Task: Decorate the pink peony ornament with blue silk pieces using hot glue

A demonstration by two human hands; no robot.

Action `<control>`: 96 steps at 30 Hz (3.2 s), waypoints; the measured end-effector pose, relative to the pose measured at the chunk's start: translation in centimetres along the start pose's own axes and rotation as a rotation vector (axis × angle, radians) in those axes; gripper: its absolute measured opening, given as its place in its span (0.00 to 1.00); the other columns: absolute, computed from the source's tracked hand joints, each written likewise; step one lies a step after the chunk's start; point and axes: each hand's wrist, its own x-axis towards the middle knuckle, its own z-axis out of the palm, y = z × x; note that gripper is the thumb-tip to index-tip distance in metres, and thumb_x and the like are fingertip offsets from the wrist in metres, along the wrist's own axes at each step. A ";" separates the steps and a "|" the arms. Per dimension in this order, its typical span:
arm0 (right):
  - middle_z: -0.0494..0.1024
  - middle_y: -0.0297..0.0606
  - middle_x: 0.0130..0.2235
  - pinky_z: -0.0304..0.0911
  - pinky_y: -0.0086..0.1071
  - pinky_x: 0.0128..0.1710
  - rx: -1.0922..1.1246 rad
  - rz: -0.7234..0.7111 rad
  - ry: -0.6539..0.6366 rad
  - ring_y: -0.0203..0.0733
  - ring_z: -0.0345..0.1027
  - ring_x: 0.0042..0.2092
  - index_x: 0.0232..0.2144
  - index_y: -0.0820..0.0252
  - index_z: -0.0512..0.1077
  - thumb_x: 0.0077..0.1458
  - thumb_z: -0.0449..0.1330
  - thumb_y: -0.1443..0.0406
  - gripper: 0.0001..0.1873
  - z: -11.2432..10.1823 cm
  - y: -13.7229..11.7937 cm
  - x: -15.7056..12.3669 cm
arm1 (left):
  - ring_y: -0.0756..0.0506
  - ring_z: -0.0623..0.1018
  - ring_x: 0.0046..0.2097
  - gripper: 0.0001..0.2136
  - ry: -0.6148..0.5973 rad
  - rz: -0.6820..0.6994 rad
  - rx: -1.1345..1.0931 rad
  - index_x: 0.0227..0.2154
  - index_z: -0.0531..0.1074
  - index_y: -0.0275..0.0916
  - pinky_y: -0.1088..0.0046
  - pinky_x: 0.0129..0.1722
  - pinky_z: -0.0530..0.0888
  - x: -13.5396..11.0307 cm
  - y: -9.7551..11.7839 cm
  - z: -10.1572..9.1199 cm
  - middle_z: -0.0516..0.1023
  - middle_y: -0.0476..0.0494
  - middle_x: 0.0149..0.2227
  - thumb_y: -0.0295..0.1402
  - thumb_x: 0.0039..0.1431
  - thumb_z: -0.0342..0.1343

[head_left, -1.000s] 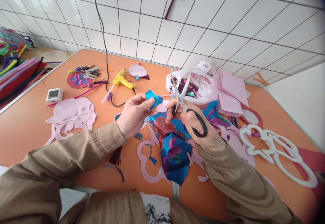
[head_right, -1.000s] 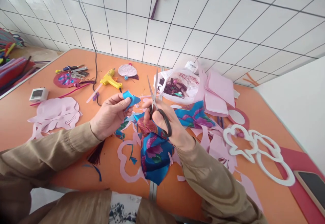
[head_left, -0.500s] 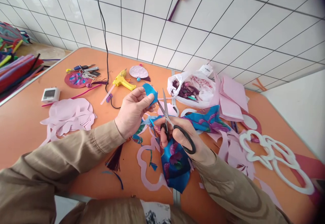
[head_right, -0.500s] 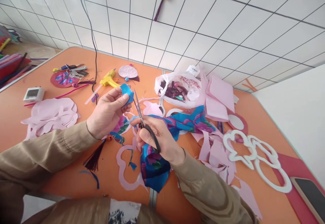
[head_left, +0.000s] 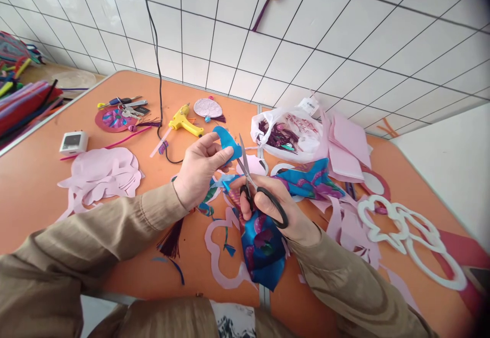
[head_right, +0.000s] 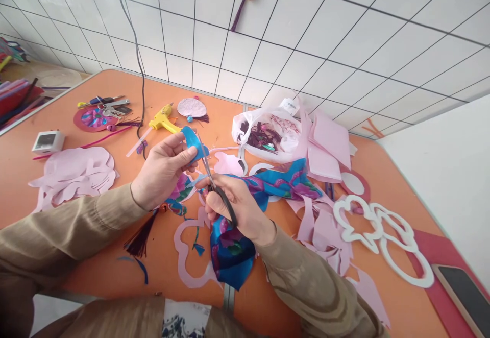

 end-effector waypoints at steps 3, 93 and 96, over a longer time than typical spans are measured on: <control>0.70 0.31 0.24 0.65 0.31 0.24 -0.003 0.012 0.012 0.35 0.66 0.23 0.39 0.61 0.72 0.55 0.60 0.41 0.29 0.0 0.0 0.0 | 0.55 0.71 0.25 0.16 -0.006 -0.006 -0.003 0.37 0.73 0.36 0.78 0.25 0.69 0.0 0.0 0.0 0.77 0.52 0.27 0.33 0.46 0.71; 0.68 0.26 0.16 0.58 0.28 0.17 -0.003 0.190 0.012 0.32 0.61 0.15 0.32 0.60 0.69 0.49 0.64 0.39 0.30 -0.1 -0.8 -0.3 | 0.54 0.74 0.25 0.15 -0.235 -0.270 0.094 0.33 0.75 0.32 0.80 0.22 0.68 2.5 3.8 -2.4 0.75 0.48 0.27 0.31 0.44 0.72; 0.68 0.26 0.16 0.58 0.28 0.17 0.000 0.199 0.011 0.32 0.61 0.16 0.32 0.60 0.68 0.49 0.64 0.40 0.29 0.0 -0.7 -0.3 | 0.53 0.74 0.27 0.14 -0.241 -0.261 0.071 0.31 0.75 0.31 0.79 0.25 0.70 2.4 3.7 -2.3 0.75 0.46 0.28 0.33 0.46 0.71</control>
